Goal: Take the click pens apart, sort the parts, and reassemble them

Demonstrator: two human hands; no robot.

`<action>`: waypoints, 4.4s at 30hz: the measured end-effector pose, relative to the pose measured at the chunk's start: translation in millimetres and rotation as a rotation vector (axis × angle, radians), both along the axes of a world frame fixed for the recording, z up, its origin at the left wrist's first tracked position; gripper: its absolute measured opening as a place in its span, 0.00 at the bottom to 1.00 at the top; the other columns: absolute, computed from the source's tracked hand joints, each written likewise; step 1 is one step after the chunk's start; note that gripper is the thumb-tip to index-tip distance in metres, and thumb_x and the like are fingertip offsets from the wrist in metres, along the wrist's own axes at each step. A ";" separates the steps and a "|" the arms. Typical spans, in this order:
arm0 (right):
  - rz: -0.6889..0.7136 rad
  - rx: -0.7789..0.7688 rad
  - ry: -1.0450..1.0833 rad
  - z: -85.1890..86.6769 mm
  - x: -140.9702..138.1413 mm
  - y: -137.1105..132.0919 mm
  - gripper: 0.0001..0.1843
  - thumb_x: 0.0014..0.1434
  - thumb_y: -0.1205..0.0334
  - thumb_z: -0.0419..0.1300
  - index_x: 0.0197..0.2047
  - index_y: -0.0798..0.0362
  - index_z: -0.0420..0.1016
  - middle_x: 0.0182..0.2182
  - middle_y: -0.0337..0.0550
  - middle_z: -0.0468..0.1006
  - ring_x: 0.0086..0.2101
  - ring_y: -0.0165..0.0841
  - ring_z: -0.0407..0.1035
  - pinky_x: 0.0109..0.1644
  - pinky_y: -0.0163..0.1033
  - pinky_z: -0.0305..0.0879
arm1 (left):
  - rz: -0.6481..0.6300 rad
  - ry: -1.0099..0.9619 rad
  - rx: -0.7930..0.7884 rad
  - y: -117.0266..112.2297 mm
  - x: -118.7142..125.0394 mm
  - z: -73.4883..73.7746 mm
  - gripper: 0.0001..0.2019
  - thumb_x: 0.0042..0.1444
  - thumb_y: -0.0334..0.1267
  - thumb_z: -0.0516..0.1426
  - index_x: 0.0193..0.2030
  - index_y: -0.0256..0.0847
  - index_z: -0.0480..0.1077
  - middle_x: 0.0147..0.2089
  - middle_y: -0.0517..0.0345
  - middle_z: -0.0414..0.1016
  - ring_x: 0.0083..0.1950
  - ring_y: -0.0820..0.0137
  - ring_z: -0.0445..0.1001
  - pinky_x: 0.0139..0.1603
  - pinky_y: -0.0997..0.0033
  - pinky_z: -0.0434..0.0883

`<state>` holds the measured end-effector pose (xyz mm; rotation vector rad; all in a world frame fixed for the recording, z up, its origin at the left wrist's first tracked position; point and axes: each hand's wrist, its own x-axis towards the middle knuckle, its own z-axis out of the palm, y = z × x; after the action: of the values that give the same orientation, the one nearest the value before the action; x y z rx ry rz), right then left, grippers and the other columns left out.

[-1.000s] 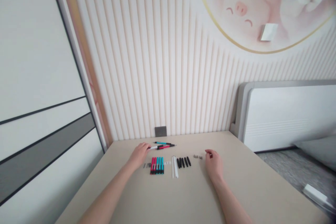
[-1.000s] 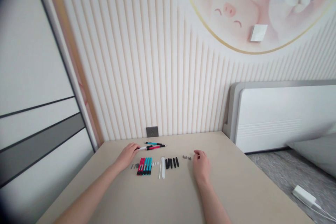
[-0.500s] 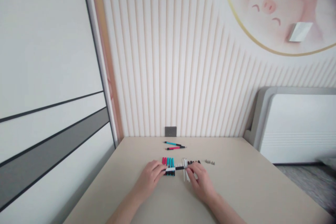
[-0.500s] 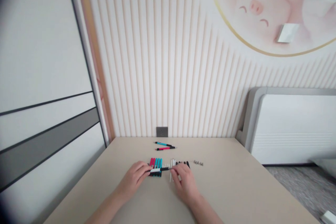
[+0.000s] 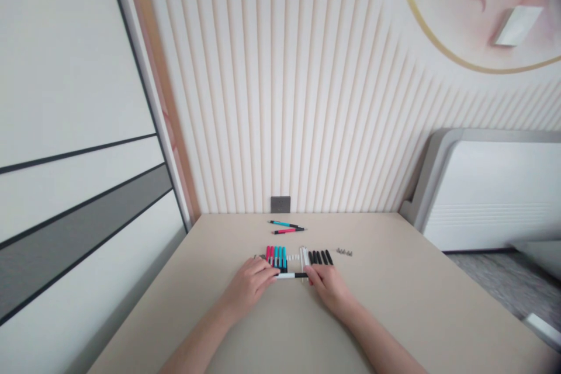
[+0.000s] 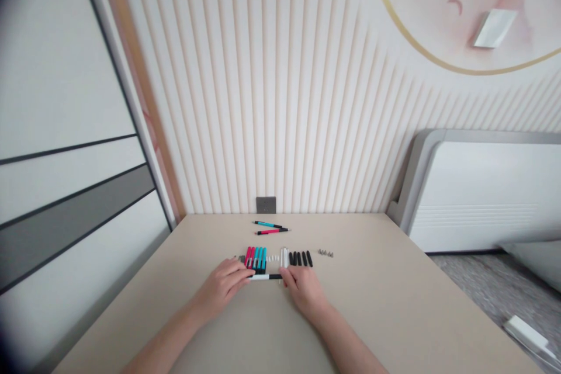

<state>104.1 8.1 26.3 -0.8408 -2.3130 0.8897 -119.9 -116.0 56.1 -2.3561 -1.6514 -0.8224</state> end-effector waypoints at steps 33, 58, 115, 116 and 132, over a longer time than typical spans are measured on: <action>-0.122 -0.428 0.183 -2.0 -2.3 2.9 0.35 0.58 0.29 0.46 0.20 0.53 0.66 0.13 0.32 0.59 0.16 0.25 0.51 0.21 0.32 0.46 | 0.059 -0.138 0.044 -0.9 0.9 -5.0 0.10 0.67 0.38 0.52 0.45 0.42 0.74 0.38 0.55 0.76 0.40 0.68 0.74 0.41 0.70 0.71; -0.081 -0.230 0.192 -1.0 -5.7 -6.1 0.31 0.63 0.37 0.46 0.21 0.53 0.65 0.16 0.34 0.61 0.21 0.28 0.56 0.27 0.33 0.51 | 0.117 -0.009 0.128 -2.7 10.9 4.0 0.12 0.67 0.35 0.49 0.51 0.41 0.71 0.41 0.51 0.74 0.43 0.65 0.72 0.45 0.64 0.69; 0.024 -0.127 0.148 -6.2 -6.3 -15.9 0.20 0.63 0.52 0.54 0.24 0.54 0.69 0.21 0.37 0.70 0.25 0.30 0.63 0.31 0.34 0.55 | 0.130 0.365 0.217 -3.2 32.3 -1.7 0.15 0.68 0.40 0.50 0.29 0.40 0.67 0.27 0.59 0.67 0.29 0.68 0.67 0.28 0.66 0.57; 0.021 -0.122 0.165 -6.1 -6.0 -16.7 0.18 0.62 0.53 0.55 0.25 0.54 0.70 0.22 0.38 0.71 0.26 0.31 0.63 0.31 0.34 0.56 | 0.133 0.364 0.213 -3.2 32.3 -1.7 0.15 0.68 0.39 0.49 0.29 0.40 0.67 0.27 0.59 0.68 0.28 0.69 0.67 0.28 0.66 0.57; 0.114 -0.046 0.287 6.5 -3.2 -17.0 0.13 0.63 0.52 0.56 0.38 0.51 0.76 0.33 0.43 0.76 0.33 0.34 0.67 0.39 0.37 0.63 | 0.181 0.320 0.213 -0.1 29.0 -4.5 0.15 0.67 0.41 0.51 0.29 0.40 0.66 0.27 0.59 0.68 0.29 0.68 0.69 0.30 0.67 0.62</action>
<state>100.8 -8.9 32.8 -0.5619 -2.1115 1.0431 -90.9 -116.1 51.6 -2.0340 -1.5312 -0.5251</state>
